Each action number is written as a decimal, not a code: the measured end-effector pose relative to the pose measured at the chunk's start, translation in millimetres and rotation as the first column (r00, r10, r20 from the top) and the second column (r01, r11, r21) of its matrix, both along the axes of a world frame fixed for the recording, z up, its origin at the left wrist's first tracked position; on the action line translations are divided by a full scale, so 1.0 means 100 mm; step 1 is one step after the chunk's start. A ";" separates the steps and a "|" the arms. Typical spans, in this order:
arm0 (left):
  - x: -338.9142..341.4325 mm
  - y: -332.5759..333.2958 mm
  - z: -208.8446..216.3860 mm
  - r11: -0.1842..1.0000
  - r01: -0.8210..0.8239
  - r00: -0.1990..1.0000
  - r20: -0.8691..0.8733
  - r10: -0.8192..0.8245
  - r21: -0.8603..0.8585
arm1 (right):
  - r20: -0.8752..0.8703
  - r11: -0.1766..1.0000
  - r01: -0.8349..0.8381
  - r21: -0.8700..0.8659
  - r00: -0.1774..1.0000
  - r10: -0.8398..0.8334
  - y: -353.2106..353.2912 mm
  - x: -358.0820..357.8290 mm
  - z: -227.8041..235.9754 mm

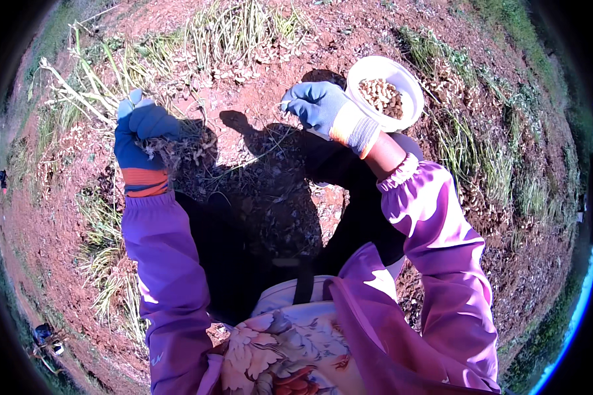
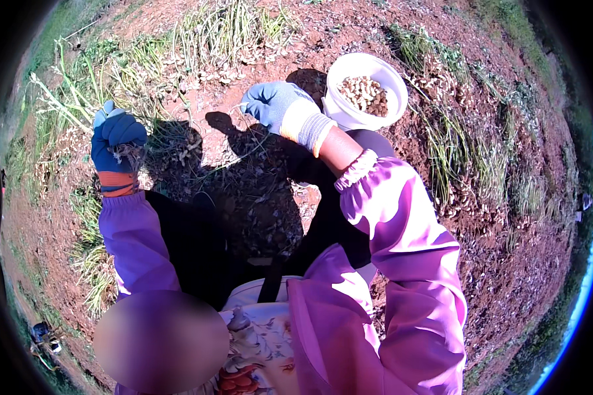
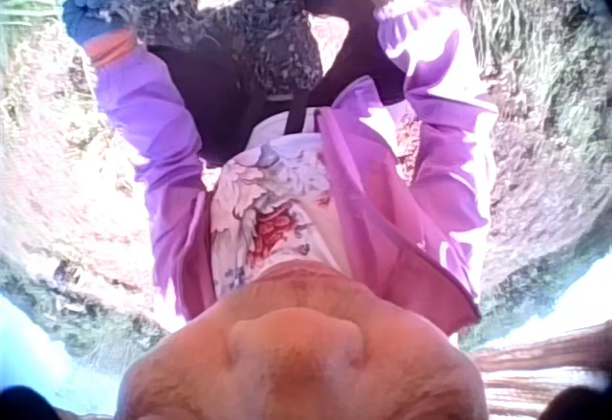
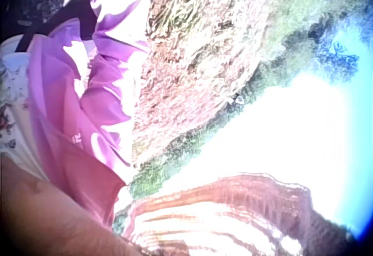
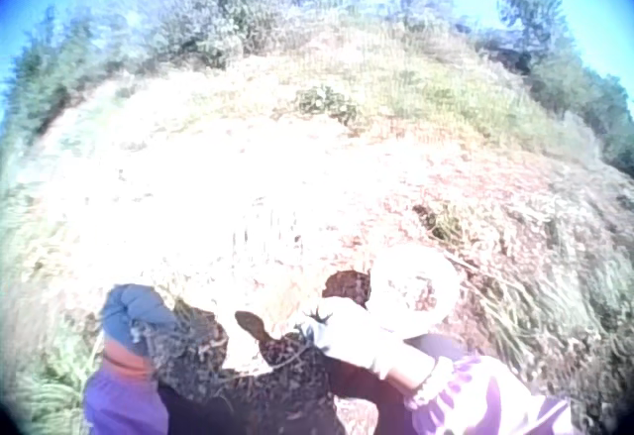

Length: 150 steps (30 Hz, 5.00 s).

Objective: The person sits on the ground in a field and pulls peanut plants from the soil. They shake off dirt and separate the peanut pods from the roots, placing the pods into a white bucket nearby.

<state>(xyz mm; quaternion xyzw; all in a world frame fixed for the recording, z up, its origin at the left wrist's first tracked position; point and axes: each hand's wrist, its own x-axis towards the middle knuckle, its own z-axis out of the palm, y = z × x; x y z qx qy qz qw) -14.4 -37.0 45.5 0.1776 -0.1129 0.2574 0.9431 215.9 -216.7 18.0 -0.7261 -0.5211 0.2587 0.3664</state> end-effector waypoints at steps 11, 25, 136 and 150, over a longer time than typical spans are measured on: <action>-2.44 1.12 -0.12 0.469 -0.771 0.158 -0.585 0.795 0.430 | 0.417 0.912 0.404 0.068 0.819 -0.394 -0.31 1.88 -0.29; -4.49 1.01 -1.12 0.199 0.277 -0.954 0.244 0.174 0.940 | 0.251 0.871 0.479 -0.111 0.861 -0.442 -0.64 3.06 -1.18; 0.10 -0.12 -0.26 0.708 0.086 0.544 -0.628 0.557 0.701 | 0.088 0.981 0.059 0.182 0.993 -0.076 1.26 -0.48 0.45; 0.22 -0.04 -0.48 0.664 0.077 0.612 -0.561 0.557 0.743 | 0.264 0.950 -0.069 0.304 0.964 -0.015 1.23 -0.51 0.38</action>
